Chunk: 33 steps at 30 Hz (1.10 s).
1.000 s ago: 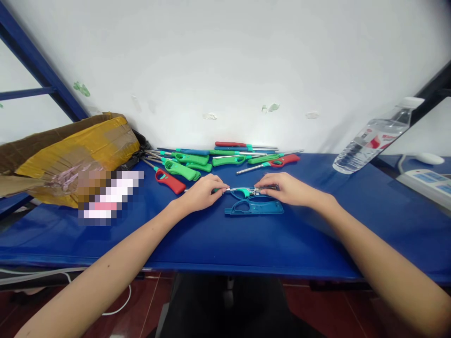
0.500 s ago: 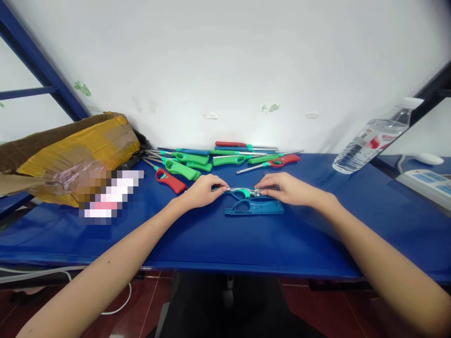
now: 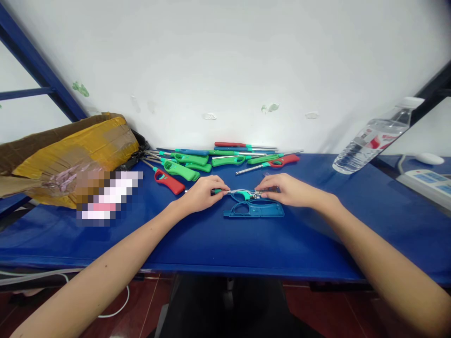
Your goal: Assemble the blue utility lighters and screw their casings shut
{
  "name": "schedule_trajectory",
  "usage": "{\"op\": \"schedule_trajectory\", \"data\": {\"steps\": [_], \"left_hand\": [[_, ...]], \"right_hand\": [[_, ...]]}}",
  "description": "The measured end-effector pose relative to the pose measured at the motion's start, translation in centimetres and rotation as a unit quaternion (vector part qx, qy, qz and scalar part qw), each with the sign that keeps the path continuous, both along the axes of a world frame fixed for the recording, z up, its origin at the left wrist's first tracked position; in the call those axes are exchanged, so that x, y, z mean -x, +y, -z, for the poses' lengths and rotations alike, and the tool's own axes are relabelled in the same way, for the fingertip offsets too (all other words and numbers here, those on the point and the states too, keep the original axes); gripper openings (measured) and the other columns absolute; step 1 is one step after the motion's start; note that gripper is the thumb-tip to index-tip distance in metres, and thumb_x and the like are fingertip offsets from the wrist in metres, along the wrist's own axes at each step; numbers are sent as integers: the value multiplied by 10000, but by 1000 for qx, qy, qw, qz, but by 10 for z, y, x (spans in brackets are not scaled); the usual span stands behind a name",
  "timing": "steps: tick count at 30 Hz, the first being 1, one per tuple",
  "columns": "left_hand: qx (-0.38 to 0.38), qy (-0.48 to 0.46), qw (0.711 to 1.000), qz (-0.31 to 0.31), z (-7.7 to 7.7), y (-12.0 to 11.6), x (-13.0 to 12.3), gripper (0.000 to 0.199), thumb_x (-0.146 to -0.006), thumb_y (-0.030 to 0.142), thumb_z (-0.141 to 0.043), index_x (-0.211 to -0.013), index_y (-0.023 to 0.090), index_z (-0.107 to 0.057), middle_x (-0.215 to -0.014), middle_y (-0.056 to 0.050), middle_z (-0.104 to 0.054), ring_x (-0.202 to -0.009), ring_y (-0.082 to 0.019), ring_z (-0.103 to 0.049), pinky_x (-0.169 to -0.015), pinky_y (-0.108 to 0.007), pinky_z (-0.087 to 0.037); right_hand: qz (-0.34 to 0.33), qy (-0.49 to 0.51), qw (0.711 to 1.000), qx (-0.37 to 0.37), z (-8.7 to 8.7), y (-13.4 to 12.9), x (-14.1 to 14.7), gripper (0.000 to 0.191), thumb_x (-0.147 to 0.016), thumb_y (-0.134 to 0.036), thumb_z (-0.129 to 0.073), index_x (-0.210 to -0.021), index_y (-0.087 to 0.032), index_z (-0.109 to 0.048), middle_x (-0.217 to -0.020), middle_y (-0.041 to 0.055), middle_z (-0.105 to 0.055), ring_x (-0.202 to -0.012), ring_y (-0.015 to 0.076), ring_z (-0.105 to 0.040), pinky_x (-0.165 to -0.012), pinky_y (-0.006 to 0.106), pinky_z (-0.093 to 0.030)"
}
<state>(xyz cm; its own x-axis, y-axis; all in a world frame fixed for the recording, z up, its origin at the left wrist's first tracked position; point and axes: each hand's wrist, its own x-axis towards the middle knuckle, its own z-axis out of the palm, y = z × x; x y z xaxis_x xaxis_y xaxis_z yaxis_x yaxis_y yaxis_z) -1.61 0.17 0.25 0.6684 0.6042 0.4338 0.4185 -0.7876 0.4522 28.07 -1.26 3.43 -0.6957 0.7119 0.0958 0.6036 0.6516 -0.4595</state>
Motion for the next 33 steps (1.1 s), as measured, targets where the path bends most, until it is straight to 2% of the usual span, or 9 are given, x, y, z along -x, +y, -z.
{"op": "schedule_trajectory", "data": {"steps": [13, 23, 33], "left_hand": [[-16, 2, 1000, 5, 3, 3, 1, 182, -913, 202, -612, -1026, 171, -751, -944, -67, -693, -836, -154, -656, -736, -258, -533], [12, -19, 1000, 11, 8, 8, 2, 176, -912, 280, -640, -955, 181, -779, -905, -61, -695, -766, -139, -656, -675, -244, -530], [-92, 102, 990, 16, 1, 5, 4, 230, -969, 245, -536, -958, 178, -755, -953, -79, -666, -868, -174, -608, -782, -291, -504]], "right_hand": [[-1, -8, 1000, 18, -3, -2, 2, 276, -905, -334, -582, -1083, -210, -754, -1002, 81, -745, -910, 242, -658, -798, 350, -496], [4, -3, 1000, 19, 0, 0, 2, 276, -903, -326, -583, -1081, -206, -756, -993, 79, -746, -878, 231, -662, -777, 343, -500], [8, 0, 1000, 19, 0, 0, 4, 279, -908, -336, -583, -1084, -207, -755, -997, 87, -745, -903, 242, -659, -803, 363, -502]]}}
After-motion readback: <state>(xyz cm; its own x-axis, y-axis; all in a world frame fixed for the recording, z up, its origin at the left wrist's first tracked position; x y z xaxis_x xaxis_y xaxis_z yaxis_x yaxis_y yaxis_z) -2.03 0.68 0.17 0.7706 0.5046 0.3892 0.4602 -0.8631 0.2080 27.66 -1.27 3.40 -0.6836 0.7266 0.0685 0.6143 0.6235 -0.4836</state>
